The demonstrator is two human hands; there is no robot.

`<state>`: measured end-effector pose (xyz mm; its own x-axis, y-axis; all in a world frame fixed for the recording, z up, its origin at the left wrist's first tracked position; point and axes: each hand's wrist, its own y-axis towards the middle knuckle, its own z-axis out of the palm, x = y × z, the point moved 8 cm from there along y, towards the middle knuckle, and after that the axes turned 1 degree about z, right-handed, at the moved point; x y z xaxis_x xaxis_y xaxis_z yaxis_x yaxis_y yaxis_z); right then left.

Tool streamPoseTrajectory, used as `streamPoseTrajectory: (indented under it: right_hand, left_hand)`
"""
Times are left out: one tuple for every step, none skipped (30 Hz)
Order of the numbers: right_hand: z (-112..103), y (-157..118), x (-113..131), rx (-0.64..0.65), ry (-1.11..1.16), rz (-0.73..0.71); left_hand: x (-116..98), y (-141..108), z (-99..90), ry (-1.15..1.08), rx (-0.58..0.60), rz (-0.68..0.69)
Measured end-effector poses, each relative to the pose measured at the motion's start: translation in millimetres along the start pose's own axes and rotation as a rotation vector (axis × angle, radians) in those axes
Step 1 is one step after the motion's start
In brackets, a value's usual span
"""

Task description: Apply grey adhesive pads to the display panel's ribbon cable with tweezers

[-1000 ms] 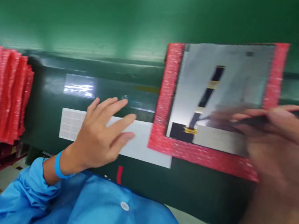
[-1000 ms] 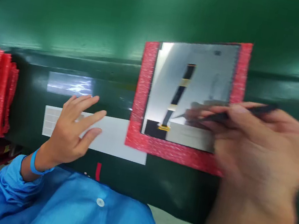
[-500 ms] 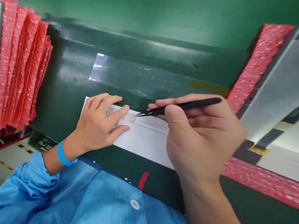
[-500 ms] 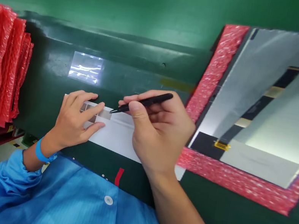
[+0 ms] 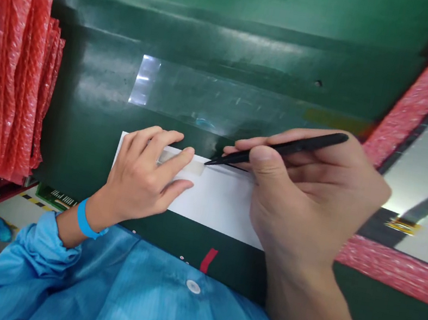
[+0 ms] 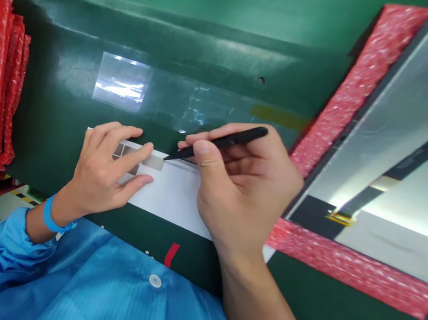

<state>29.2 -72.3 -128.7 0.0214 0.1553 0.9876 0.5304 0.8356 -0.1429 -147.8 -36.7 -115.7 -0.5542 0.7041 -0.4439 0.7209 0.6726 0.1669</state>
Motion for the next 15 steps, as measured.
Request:
streamPoseTrajectory:
  right_hand:
    - [0.7,0.4,-0.8,0.01,-0.006,0.014]
    - [1.2,0.7,-1.6,0.019,-0.01,0.028]
    - [1.5,0.9,-2.1,0.023,-0.012,0.038]
    - [1.4,0.9,-2.0,0.023,-0.013,0.042]
    - [1.0,0.8,-2.0,0.02,-0.016,0.046]
    - [0.6,0.7,-1.9,0.016,-0.021,0.05]
    - [0.5,0.7,-1.8,0.014,-0.027,0.053]
    - [0.5,0.8,-1.7,0.012,-0.035,0.055]
    - [1.0,1.2,-1.8,0.012,-0.042,0.058]
    - [2.0,1.8,-1.9,0.016,-0.048,0.062]
    - [3.4,2.6,-2.2,0.022,-0.052,0.065]
    - [5.0,3.2,-2.7,0.029,-0.055,0.069]
    - [6.3,3.5,-3.2,0.032,-0.055,0.072]
    - [6.3,3.0,-3.7,0.026,-0.057,0.072]
    - [4.8,1.4,-4.6,0.01,-0.066,0.071]
  left_hand:
    - [0.1,0.2,-0.1,-0.001,0.003,-0.003]
    - [0.1,0.4,-0.1,-0.002,0.006,-0.005]
    - [0.1,0.5,-0.2,-0.001,0.009,-0.008]
    - [-0.1,0.5,-0.3,-0.001,0.011,-0.01]
    - [-0.4,0.4,-0.5,-0.001,0.012,-0.011]
    - [-0.8,0.3,-0.6,-0.002,0.013,-0.01]
    - [-1.1,0.2,-0.7,-0.004,0.012,-0.01]
    - [-1.1,0.2,-0.8,-0.009,0.012,-0.009]
    - [-0.9,0.2,-0.7,-0.014,0.01,-0.009]
    - [-0.4,0.2,-0.3,-0.018,0.009,-0.01]
    - [0.4,0.2,0.1,-0.02,0.007,-0.012]
    - [1.1,0.0,0.5,-0.02,0.004,-0.015]
    - [1.8,-0.3,0.9,-0.016,0.002,-0.019]
    - [1.9,-1.1,1.3,-0.01,0.005,-0.023]
    - [1.4,-2.4,1.8,-0.005,0.013,-0.028]
